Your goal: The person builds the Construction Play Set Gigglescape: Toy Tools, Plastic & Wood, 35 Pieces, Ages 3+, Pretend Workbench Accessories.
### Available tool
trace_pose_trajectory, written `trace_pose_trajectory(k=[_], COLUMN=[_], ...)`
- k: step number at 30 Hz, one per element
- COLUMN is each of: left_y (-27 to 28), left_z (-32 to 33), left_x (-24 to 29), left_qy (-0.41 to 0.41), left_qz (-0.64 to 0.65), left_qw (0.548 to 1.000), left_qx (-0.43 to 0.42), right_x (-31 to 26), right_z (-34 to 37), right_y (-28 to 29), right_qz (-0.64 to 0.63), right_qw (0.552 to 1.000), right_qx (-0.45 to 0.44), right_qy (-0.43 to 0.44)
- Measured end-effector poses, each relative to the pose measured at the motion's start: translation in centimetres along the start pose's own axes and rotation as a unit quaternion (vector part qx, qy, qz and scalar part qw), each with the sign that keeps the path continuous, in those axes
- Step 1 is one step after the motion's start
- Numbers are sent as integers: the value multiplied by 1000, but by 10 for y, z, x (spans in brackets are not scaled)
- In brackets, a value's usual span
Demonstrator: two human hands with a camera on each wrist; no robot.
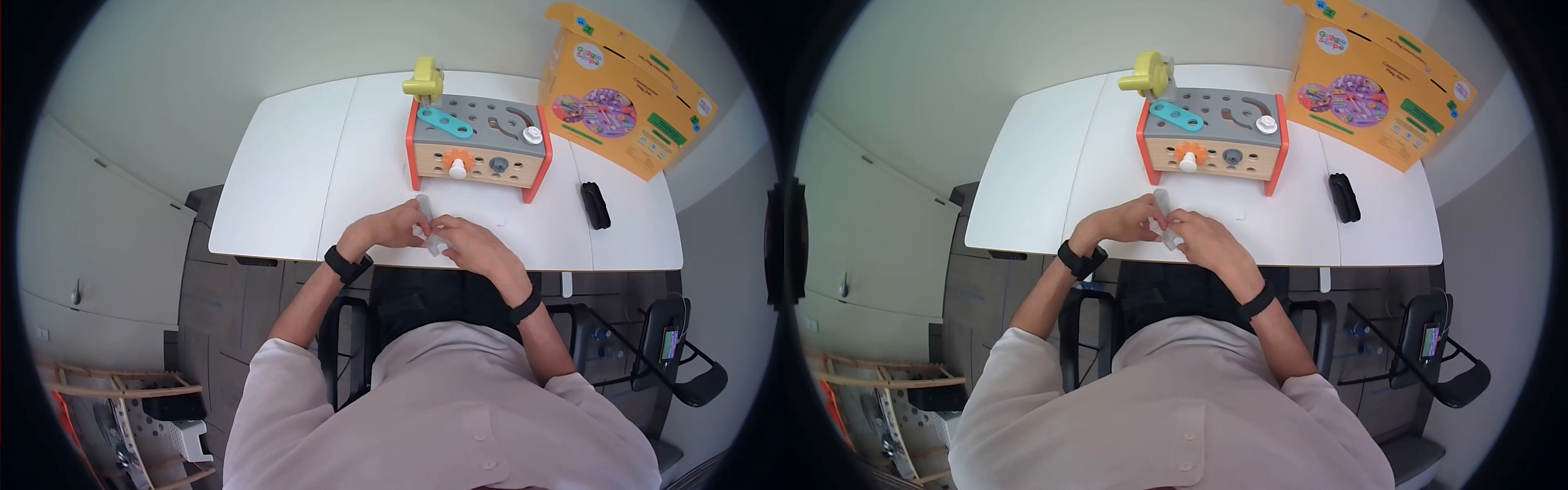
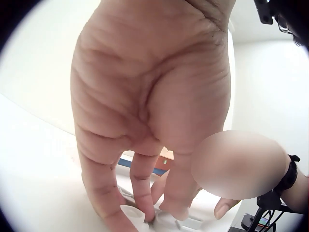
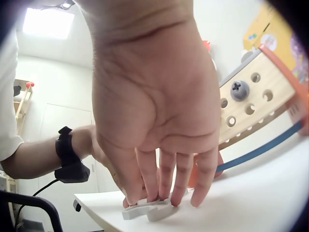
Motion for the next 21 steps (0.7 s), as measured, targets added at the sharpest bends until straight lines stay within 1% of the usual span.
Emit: trace_pose_trajectory(k=[1, 2, 3, 4, 5, 6, 7, 9, 10, 12, 13, 14, 15, 16, 18, 19, 21], left_y=[-2, -4, -5, -4, -3, -3, -3, -3, -5, -5, -3, -5, -6, -4, -11, -12, -17], left_z=[-4, -6, -9, -10, -12, -13, -14, -14, -15, -14, -14, -13, -12, -11, -8, -9, -8], left_x=[4, 7, 9, 15, 21, 23, 24, 28, 28, 39, 43, 47, 52, 55, 62, 63, 71], left_qy=[-14, -29, -33, -30, -27, -2, -6, -35, -35, -94, -94, -94, -94, -96, -107, -107, -149], left_qz=[31, 62, 61, 18, -25, -22, -20, -83, -81, -89, -88, -44, 0, 0, 12, 12, 36], left_qw=[999, 998, 998, 999, 999, 999, 999, 996, 996, 992, 992, 994, 994, 994, 991, 991, 984], left_qx=[4, 7, 8, 0, -10, -28, -27, -16, -15, 3, 3, -22, -47, -45, -82, -80, -94], right_x=[6, 6, 14, 24, 26, 32, 39, 41, 41, 45, 46, 50, 50, 47, 54, 57, 69], right_z=[3, 6, 12, 18, 20, 25, 30, 34, 34, 33, 33, 33, 33, 33, 31, 29, 23], right_y=[4, 5, 10, 18, 23, 25, 26, 30, 31, 32, 32, 28, 29, 33, 32, 31, 25], right_qz=[13, 14, 16, 21, 26, 41, 55, 55, 54, 44, 34, 34, 51, 70, 85, 96, 106], right_qw=[999, 999, 996, 989, 988, 983, 977, 979, 981, 983, 984, 984, 986, 985, 983, 982, 980], right_qx=[11, 11, 26, 43, 47, 45, 41, 32, 24, 26, 31, 31, 70, 110, 118, 126, 140], right_qy=[-29, -31, -84, -138, -142, -172, -200, -193, -184, -178, -174, -174, -142, -110, -109, -107, -93])
Point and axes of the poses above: each hand's wrist, its own z-axis away from the middle knuckle, its own y-axis out of the back of the hand, x = y × z, the point moved 9 cm from there along -z, towards the middle knuckle, and after that the axes turned 5 degrees about -z, right-handed, at the moved point
